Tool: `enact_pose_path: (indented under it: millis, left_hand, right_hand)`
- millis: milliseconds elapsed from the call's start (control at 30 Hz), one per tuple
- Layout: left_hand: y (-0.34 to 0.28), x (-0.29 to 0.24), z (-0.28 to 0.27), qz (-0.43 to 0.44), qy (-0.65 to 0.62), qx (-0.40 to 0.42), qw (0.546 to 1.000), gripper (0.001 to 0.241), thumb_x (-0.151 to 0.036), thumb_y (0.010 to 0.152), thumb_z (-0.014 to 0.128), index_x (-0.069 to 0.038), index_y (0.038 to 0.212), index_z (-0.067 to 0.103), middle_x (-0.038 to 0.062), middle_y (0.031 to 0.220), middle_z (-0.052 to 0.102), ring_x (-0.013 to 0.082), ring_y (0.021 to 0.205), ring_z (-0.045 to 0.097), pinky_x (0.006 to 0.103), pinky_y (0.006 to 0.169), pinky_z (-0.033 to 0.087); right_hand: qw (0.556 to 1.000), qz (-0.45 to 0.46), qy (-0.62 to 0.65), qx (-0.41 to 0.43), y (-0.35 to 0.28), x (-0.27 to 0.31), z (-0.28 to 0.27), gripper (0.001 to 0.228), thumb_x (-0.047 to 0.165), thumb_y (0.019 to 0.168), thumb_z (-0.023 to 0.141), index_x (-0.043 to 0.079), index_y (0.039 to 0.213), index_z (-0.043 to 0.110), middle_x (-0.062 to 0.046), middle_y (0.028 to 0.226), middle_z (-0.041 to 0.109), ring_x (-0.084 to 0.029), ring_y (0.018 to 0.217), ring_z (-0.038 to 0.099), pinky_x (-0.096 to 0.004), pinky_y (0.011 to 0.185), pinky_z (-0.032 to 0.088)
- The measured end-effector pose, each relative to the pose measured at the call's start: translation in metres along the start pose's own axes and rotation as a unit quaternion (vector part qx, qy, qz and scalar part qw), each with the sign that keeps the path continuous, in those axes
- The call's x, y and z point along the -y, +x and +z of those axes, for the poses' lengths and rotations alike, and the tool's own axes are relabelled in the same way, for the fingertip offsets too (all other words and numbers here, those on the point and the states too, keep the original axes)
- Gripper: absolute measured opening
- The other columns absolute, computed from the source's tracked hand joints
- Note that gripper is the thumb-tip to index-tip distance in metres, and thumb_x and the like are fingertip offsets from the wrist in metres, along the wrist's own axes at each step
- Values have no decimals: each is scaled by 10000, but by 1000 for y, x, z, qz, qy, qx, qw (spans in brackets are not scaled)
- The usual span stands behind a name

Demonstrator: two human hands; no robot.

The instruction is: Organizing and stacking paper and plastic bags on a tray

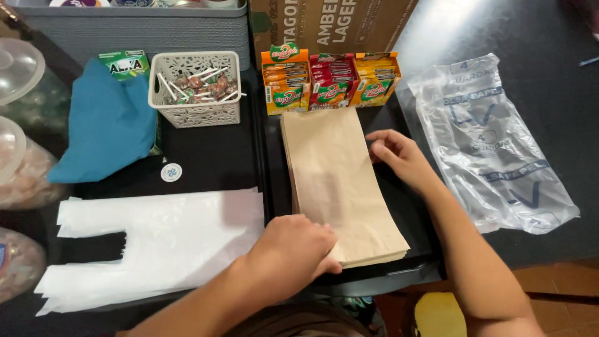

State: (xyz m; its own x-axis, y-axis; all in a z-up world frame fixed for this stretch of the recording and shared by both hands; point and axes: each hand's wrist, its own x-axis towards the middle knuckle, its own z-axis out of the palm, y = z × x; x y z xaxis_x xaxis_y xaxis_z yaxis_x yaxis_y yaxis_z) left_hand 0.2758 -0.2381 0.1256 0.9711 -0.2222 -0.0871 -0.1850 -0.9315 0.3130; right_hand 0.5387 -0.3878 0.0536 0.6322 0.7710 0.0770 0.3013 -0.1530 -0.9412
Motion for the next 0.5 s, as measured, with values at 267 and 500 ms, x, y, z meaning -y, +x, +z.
enact_pose_path:
  millis: [267, 500]
  left_hand:
    - [9, 20, 18, -30, -113, -115, 986, 254, -85, 637, 556, -181, 844, 666, 41, 785, 676, 308, 747, 612, 421, 634, 451]
    - [-56, 1, -22, 102, -116, -473, 867, 194, -160, 966, 489, -74, 941, 660, 73, 1120, 654, 288, 1046, 615, 460, 1008, 442]
  right_hand:
    - [1000, 8, -8, 12, -3, -5, -4, 251, 151, 917, 576, 37, 1139, 599, 1, 826, 617, -63, 766, 575, -187, 748, 454]
    - [999, 46, 2, -8, -5, 1, -3, 269, 157, 934, 549, 37, 1169, 602, -31, 904, 628, -95, 824, 572, -219, 811, 455]
